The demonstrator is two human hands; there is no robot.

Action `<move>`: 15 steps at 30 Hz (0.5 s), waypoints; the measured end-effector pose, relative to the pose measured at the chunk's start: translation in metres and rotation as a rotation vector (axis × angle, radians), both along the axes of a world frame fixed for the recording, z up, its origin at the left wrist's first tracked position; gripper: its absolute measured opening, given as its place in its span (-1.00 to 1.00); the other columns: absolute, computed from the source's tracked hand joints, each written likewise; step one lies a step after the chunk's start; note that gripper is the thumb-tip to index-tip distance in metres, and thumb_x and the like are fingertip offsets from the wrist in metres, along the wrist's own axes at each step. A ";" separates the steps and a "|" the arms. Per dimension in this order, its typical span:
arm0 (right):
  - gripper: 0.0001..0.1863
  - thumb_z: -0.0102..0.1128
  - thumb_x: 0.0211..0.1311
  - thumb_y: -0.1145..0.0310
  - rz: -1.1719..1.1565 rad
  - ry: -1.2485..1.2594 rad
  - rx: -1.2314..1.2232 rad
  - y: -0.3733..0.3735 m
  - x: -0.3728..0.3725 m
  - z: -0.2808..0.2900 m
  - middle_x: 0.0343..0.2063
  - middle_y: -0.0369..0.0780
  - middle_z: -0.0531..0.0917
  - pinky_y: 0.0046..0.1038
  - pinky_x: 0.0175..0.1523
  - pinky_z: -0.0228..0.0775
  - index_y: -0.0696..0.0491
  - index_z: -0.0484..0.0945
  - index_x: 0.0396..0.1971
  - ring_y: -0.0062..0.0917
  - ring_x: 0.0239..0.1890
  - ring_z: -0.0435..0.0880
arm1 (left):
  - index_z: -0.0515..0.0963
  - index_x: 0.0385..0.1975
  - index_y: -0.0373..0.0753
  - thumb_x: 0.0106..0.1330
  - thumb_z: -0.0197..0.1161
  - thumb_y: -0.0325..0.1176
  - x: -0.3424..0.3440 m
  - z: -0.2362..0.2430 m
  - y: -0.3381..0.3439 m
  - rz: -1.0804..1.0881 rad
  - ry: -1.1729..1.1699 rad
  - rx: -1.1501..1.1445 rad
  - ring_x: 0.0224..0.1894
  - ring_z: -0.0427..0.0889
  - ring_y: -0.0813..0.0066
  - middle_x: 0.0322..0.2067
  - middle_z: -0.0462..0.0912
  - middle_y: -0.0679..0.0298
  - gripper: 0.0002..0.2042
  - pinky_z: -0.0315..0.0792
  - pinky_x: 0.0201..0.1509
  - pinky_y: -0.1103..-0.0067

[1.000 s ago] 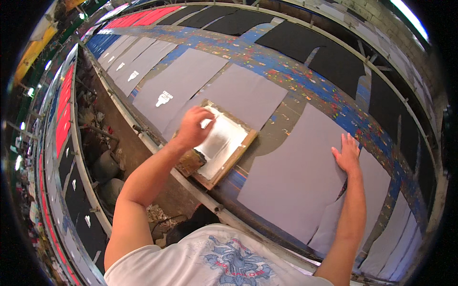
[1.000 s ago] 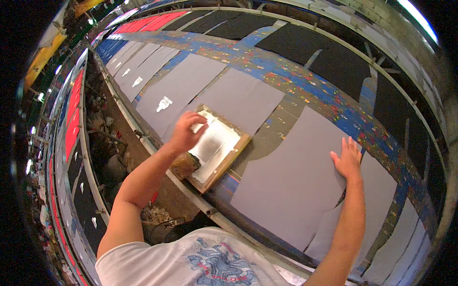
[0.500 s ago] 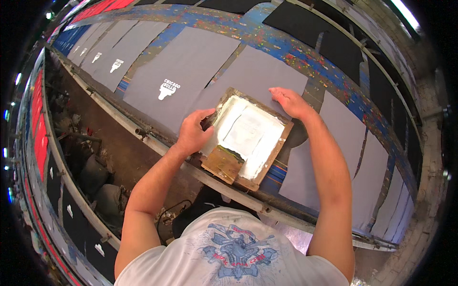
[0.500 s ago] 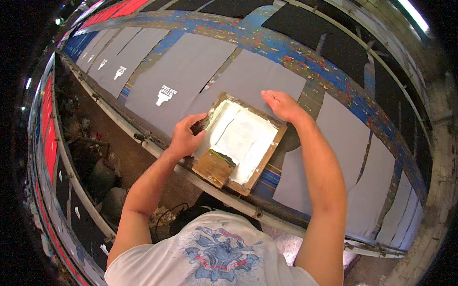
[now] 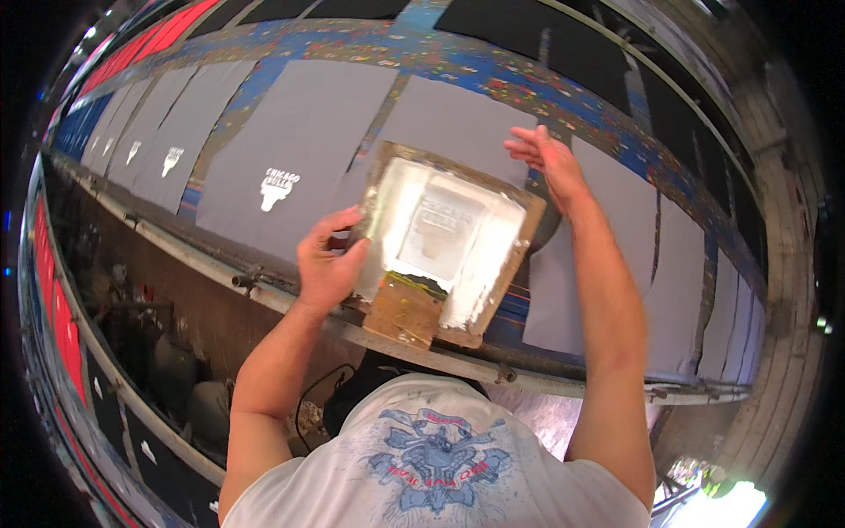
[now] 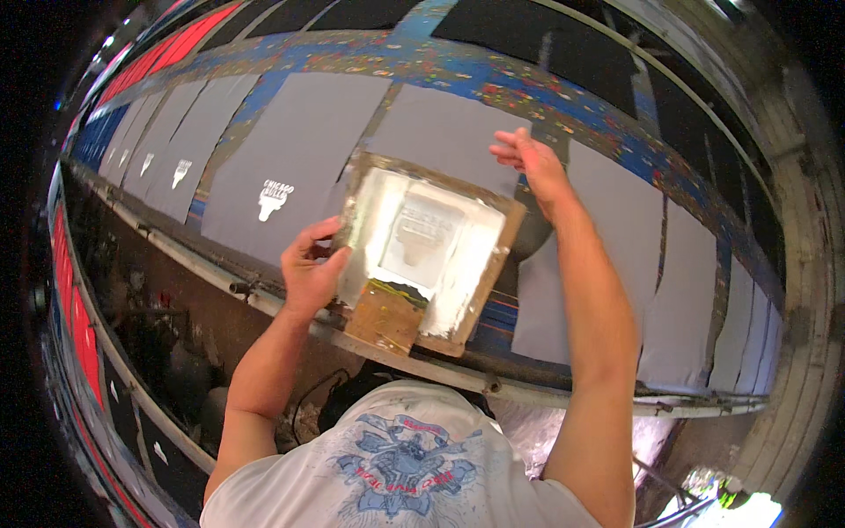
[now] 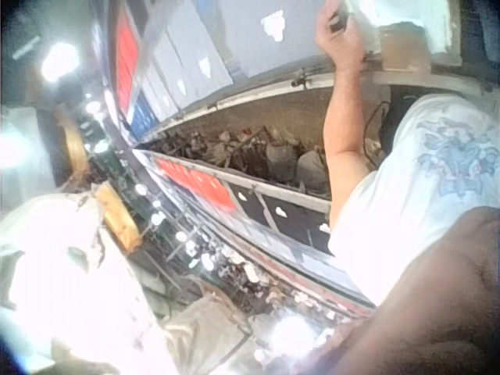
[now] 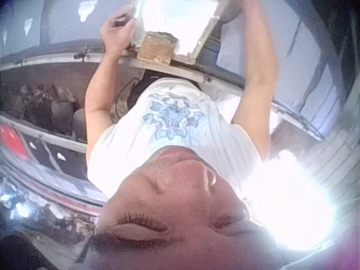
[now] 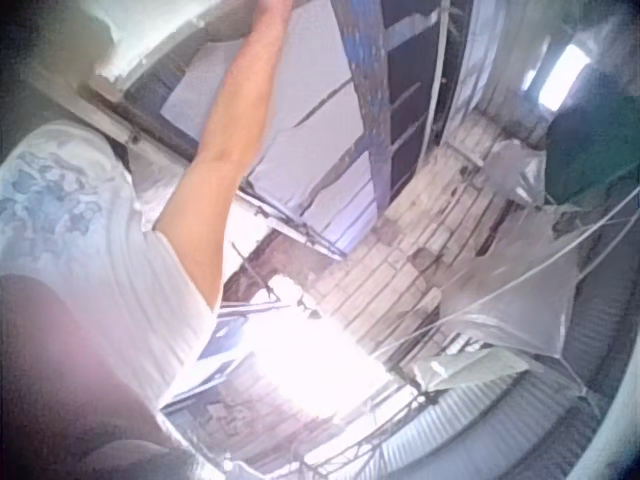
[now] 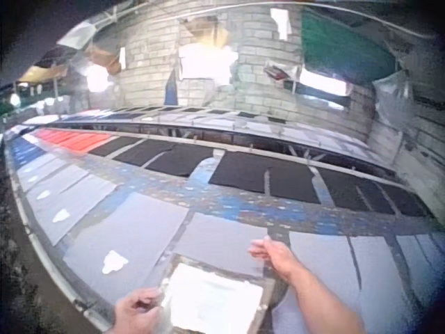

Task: The person uses a squeegee to press white ink through a screen onto fabric panels laid on a flat surface. They repeatedly pull the squeegee across the screen, then lift it to reveal the printed logo on the fabric, and move to the next panel.

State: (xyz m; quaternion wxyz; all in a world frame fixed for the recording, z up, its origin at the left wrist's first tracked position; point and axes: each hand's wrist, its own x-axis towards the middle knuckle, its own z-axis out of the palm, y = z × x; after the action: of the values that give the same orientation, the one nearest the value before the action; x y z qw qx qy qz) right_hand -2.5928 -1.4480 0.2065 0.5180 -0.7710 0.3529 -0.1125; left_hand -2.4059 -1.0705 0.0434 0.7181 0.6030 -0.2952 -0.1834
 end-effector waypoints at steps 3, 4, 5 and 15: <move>-0.12 -0.17 0.86 -0.37 -0.135 -0.281 -0.050 0.053 -0.074 -0.004 0.34 -0.10 0.81 -0.19 0.53 0.51 0.13 0.56 0.60 -0.35 0.26 0.80 | 0.75 0.28 -0.32 0.34 0.56 -0.69 0.008 0.002 -0.001 0.021 -0.006 -0.052 0.12 0.83 0.47 0.24 0.84 0.13 -0.52 0.74 0.10 0.52; -0.13 -0.16 0.86 -0.37 -0.154 -0.342 -0.091 0.083 -0.104 -0.011 0.33 -0.11 0.81 -0.19 0.51 0.54 0.14 0.56 0.59 -0.35 0.24 0.80 | 0.73 0.31 -0.37 0.38 0.55 -0.69 0.006 0.002 -0.001 -0.011 0.092 -0.111 0.10 0.83 0.49 0.19 0.84 0.13 -0.52 0.73 0.11 0.55; -0.12 -0.12 0.84 -0.39 -0.106 -0.346 -0.159 0.119 -0.132 -0.021 0.30 -0.14 0.80 -0.18 0.46 0.60 0.15 0.58 0.57 -0.36 0.21 0.82 | 0.72 0.31 -0.40 0.40 0.54 -0.70 0.005 0.000 0.000 0.002 0.109 -0.087 0.08 0.83 0.50 0.17 0.84 0.13 -0.53 0.73 0.12 0.55; -0.30 0.22 0.81 -0.01 -0.282 -0.476 -0.356 0.322 -0.138 -0.082 0.65 0.09 0.46 -0.17 0.64 0.37 0.17 0.49 0.65 -0.19 0.66 0.45 | 0.78 0.11 -0.27 0.35 0.57 -0.67 0.006 -0.042 -0.015 -0.062 0.066 -0.027 0.12 0.78 0.51 0.24 0.82 0.16 -0.65 0.65 0.21 0.54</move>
State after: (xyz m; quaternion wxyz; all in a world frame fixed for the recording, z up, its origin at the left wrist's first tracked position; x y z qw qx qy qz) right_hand -2.7305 -1.1259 0.1241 0.4221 -0.7453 0.3000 -0.4199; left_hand -2.3997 -1.0855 0.0010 0.7294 0.5774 -0.2925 -0.2214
